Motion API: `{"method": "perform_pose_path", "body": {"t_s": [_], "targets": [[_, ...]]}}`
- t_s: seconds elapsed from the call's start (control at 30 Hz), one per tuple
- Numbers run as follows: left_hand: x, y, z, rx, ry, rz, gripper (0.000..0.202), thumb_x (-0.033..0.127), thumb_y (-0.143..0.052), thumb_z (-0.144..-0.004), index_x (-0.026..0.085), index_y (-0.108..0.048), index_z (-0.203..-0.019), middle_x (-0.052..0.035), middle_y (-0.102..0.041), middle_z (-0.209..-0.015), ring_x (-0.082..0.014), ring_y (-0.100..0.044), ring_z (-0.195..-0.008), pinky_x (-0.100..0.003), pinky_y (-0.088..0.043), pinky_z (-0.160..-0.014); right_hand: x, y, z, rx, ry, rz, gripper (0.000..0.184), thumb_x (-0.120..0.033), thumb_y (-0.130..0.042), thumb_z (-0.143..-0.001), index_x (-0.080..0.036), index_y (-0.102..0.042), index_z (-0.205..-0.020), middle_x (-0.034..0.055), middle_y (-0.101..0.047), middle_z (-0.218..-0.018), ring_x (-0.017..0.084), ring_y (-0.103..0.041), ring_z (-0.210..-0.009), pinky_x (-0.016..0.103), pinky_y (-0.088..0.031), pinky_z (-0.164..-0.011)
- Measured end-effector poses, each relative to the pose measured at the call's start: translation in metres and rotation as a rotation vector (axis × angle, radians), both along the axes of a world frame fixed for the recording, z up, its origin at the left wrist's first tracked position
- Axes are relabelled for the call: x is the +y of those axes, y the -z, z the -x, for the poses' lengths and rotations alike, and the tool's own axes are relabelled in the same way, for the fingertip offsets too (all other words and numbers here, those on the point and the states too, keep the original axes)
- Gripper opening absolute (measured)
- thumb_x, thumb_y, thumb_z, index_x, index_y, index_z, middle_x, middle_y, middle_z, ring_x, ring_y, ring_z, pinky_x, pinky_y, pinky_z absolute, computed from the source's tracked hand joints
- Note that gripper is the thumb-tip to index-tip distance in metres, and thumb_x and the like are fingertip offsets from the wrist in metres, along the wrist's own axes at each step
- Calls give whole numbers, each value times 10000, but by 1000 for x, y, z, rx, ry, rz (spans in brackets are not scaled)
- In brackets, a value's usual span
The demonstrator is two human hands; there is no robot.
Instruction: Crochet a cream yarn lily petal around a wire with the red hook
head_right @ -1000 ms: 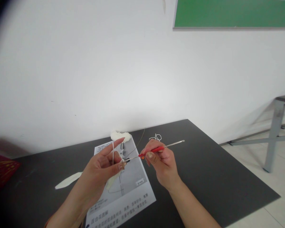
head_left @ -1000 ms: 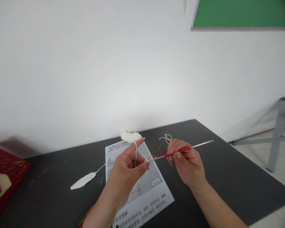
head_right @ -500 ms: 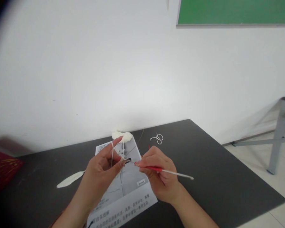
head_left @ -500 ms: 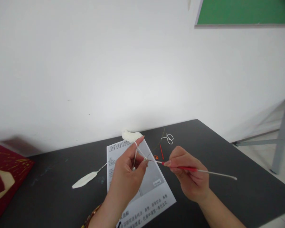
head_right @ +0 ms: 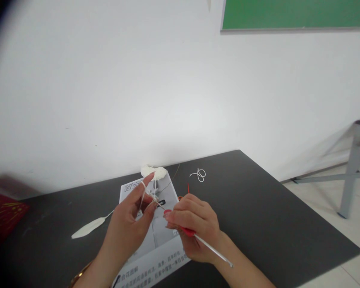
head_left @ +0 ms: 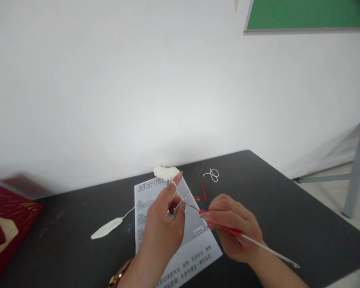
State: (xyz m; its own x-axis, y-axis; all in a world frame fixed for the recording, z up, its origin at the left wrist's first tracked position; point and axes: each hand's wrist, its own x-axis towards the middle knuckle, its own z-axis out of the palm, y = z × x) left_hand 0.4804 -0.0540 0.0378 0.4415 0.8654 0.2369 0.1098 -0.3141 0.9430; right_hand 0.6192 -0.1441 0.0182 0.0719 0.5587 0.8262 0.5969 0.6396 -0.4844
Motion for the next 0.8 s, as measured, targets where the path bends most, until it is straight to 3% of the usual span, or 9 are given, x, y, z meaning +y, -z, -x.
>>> {"method": "perform_pose_path", "body": {"t_s": [0.17, 0.33, 0.5, 0.67, 0.8], "targets": [[10, 5, 4, -87, 136, 272, 652, 204, -639, -749, 211, -434, -1367, 62, -464, -634, -99, -427, -576, -221, -354, -558, 3, 5, 0, 163, -12, 1, 371, 16, -568, -754, -216, -671, -1024, 65, -664, -772, 169, -597, -639, 289, -472, -532], [9, -1, 4, -185, 140, 433, 675, 193, -690, -710, 223, -461, -1344, 63, -474, -642, -82, -426, -576, -207, -345, -548, 6, 14, -2, 253, -51, 28, 367, 30, -583, -750, -211, -679, -1010, 67, -671, -804, 165, -609, -657, 285, -478, -537], [11, -11, 7, -304, 200, 644, 705, 123, -718, -667, 232, -484, -1324, 52, -514, -681, -90, -499, -635, -235, -395, -639, 11, 15, 0, 334, -67, 53, 343, 33, -616, -739, -212, -700, -966, 67, -688, -820, 171, -636, -683, 293, -506, -566], [14, -9, 7, -353, 174, 682, 688, 121, -730, -660, 219, -505, -1302, 48, -534, -666, -85, -507, -616, -233, -394, -630, 16, 19, 2, 426, -65, 79, 297, 8, -650, -737, -222, -725, -910, 60, -706, -825, 178, -653, -719, 296, -519, -608], [14, -9, 8, -323, 175, 616, 664, 155, -743, -664, 231, -520, -1285, 51, -531, -681, -84, -503, -637, -227, -394, -641, 21, 25, 3, 692, -163, 136, 190, -72, -664, -771, -224, -732, -861, 37, -698, -782, 158, -645, -684, 282, -507, -609]]}}
